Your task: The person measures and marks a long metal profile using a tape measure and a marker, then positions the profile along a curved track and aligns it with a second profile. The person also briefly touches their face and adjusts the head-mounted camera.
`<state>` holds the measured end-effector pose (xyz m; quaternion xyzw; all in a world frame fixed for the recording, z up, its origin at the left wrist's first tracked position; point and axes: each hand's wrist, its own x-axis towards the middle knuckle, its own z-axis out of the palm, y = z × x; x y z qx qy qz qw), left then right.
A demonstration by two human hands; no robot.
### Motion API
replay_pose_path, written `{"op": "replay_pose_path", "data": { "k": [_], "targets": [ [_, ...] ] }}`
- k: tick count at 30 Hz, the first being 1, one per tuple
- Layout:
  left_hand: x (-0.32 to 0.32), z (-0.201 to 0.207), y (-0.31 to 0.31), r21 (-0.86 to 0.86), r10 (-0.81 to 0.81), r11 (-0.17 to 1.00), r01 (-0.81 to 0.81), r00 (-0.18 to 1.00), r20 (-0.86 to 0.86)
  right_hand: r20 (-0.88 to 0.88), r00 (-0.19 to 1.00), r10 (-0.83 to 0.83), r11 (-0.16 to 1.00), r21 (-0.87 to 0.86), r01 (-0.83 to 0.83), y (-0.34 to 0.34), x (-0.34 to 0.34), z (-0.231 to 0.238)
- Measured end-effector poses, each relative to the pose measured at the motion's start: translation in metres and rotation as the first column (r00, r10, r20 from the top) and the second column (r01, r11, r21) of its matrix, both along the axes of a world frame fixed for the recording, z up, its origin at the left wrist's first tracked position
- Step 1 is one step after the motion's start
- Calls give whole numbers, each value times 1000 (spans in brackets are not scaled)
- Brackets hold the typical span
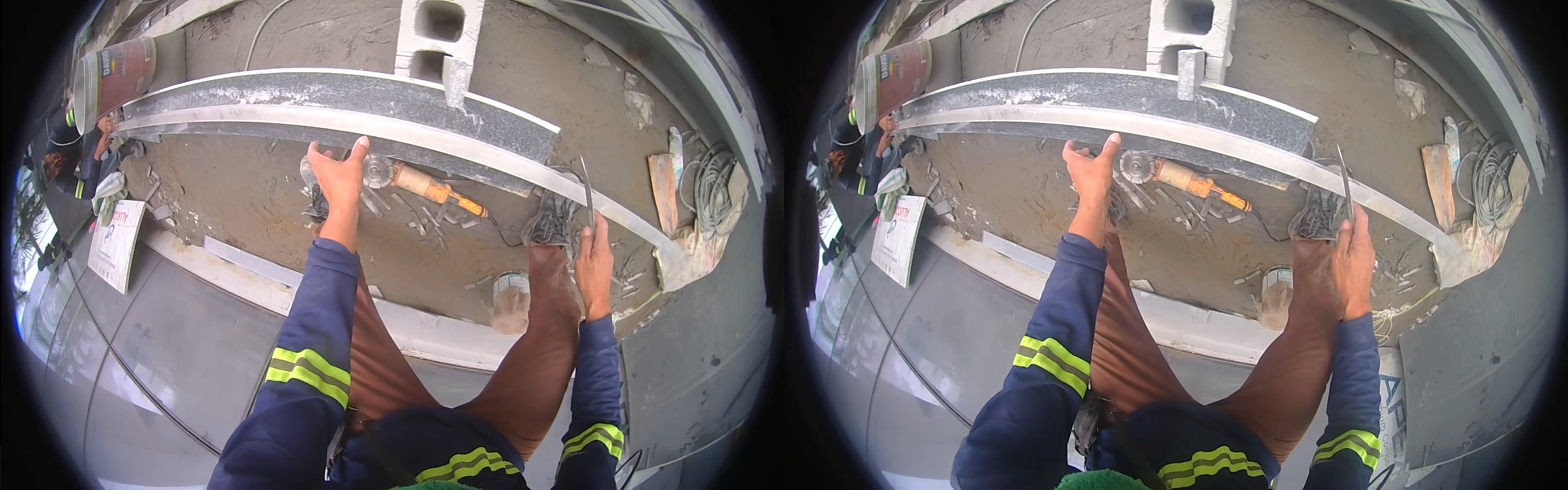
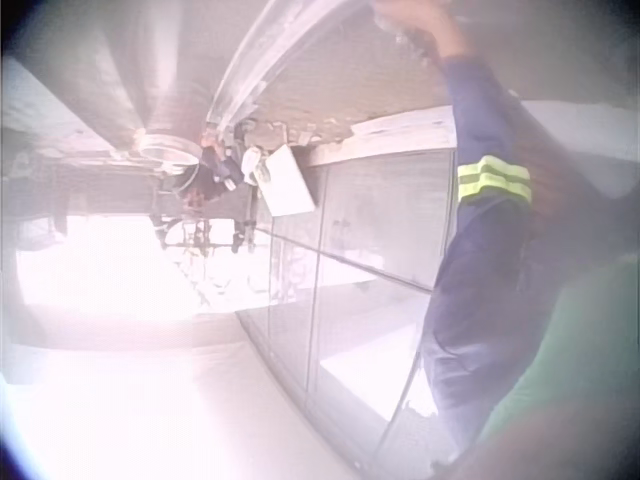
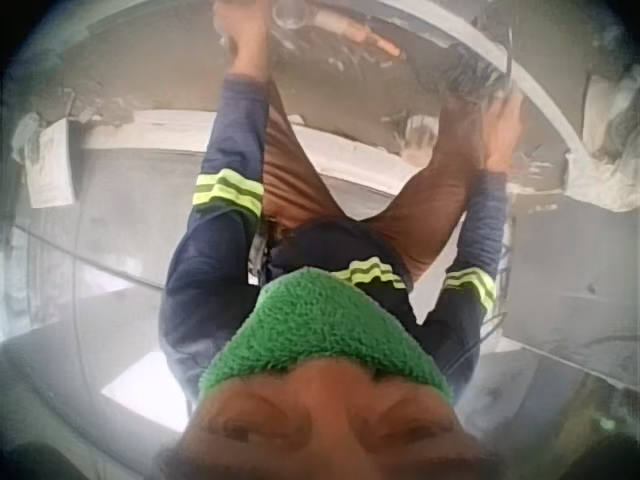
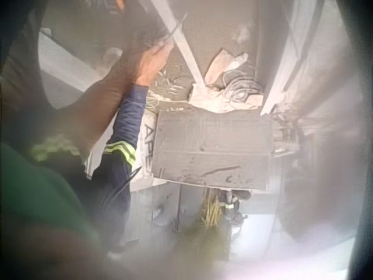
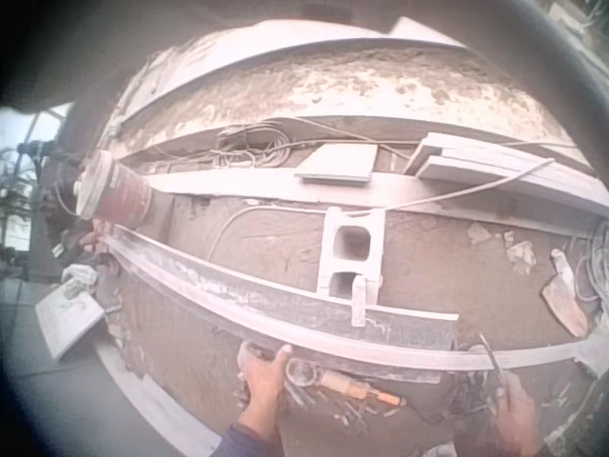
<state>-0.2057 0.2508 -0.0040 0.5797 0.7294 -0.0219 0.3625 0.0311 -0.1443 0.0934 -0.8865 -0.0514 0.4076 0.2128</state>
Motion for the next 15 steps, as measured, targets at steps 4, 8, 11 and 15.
{"op": "replay_pose_path", "data": {
  "k": [4,8,11,15],
  "targets": [
    [-40,20,77,176,-275,930,322,929,-247,-17,892,451,889,91,-448,85,-32,16],
    [-23,32,140,-97,-323,946,308,897,-303,194,672,714,641,205,-740,266,-72,0],
    [-26,17,150,-135,-330,943,303,902,-278,246,504,828,488,127,-864,408,-100,-32],
    [-25,6,156,-203,-349,933,298,888,-301,298,380,876,368,97,-925,544,-141,-51]
  ]
}}
